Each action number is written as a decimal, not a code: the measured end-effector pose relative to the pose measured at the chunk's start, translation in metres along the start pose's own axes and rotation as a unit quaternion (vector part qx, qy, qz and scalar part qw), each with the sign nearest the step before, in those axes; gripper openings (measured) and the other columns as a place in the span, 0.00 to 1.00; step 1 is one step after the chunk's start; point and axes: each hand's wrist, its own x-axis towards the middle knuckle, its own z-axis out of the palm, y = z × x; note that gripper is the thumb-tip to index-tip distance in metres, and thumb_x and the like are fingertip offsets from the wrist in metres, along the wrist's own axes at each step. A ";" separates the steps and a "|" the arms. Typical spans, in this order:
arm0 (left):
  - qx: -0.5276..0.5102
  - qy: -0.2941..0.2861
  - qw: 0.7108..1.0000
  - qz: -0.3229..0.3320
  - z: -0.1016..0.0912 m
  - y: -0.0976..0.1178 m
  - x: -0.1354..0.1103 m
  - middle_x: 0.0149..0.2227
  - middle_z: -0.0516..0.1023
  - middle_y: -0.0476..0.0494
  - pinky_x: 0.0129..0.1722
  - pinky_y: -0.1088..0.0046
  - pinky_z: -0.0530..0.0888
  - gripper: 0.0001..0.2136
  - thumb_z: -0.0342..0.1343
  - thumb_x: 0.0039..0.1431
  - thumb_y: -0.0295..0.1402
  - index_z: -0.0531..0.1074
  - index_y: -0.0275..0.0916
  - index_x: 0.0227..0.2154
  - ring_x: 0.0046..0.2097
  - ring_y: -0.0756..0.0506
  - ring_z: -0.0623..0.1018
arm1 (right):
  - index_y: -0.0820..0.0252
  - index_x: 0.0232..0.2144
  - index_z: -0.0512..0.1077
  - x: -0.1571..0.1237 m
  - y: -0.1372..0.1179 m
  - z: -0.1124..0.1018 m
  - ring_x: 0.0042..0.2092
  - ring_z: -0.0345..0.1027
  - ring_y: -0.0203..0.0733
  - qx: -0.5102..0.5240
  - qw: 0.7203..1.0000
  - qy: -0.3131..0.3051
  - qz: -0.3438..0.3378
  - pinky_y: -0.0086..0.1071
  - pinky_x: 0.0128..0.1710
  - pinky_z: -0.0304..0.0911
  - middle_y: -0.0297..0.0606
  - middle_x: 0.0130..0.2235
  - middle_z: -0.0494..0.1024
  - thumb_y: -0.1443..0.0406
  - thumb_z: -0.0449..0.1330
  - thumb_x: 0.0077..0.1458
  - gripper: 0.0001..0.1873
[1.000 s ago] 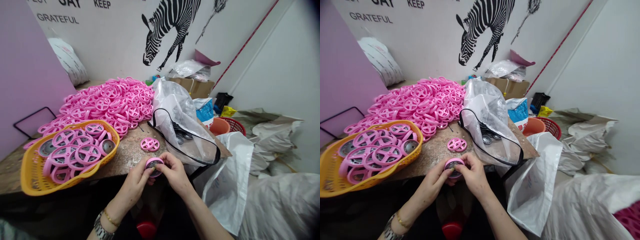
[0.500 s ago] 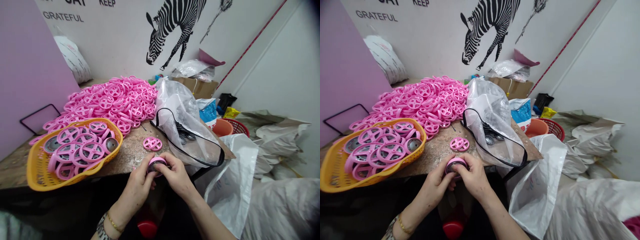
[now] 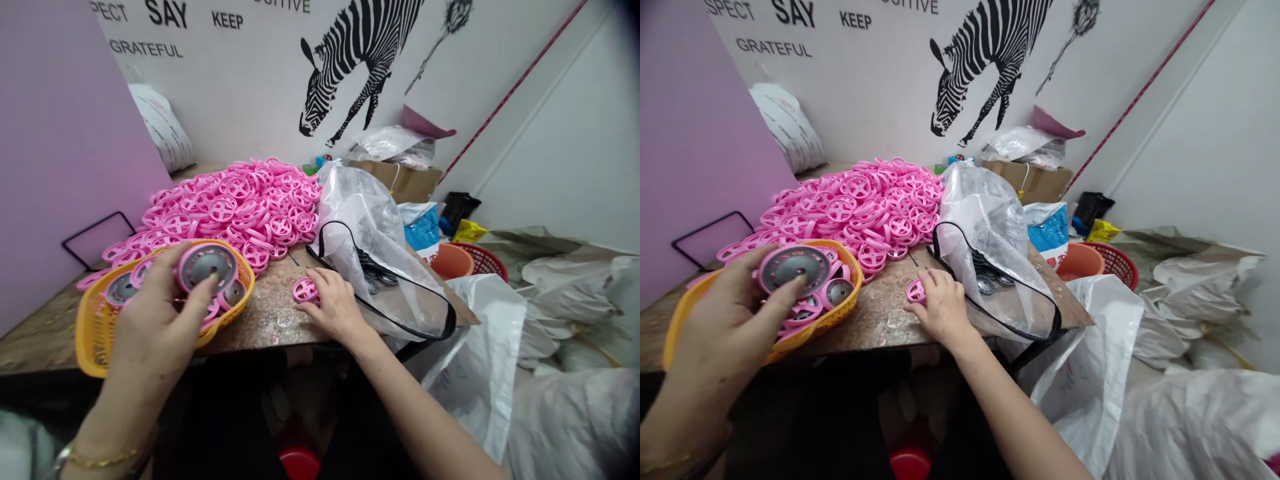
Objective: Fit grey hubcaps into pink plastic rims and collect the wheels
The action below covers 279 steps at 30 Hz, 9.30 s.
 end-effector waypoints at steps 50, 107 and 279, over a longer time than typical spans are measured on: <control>-0.510 -0.292 0.714 -0.381 0.118 0.010 -0.050 0.24 0.78 0.48 0.20 0.77 0.76 0.15 0.70 0.43 0.30 0.74 0.36 0.34 0.23 0.48 0.78 | 0.58 0.40 0.75 -0.039 -0.006 -0.035 0.45 0.71 0.42 0.089 0.975 0.070 -0.190 0.34 0.46 0.65 0.40 0.43 0.79 0.65 0.54 0.65 0.09; -0.565 -0.354 0.657 -0.351 0.113 0.028 -0.071 0.28 0.79 0.47 0.24 0.77 0.78 0.19 0.70 0.47 0.40 0.72 0.35 0.38 0.25 0.51 0.78 | 0.52 0.54 0.73 -0.069 0.027 -0.020 0.57 0.70 0.46 0.072 0.955 0.137 -0.254 0.44 0.53 0.72 0.44 0.51 0.79 0.71 0.53 0.66 0.18; -0.431 -0.288 0.806 -0.286 0.124 -0.007 -0.052 0.28 0.76 0.50 0.20 0.78 0.77 0.13 0.65 0.51 0.36 0.72 0.37 0.38 0.24 0.49 0.78 | 0.65 0.50 0.71 -0.001 0.141 -0.073 0.53 0.66 0.54 -0.338 0.929 -0.022 0.146 0.37 0.48 0.60 0.51 0.52 0.75 0.58 0.58 0.62 0.19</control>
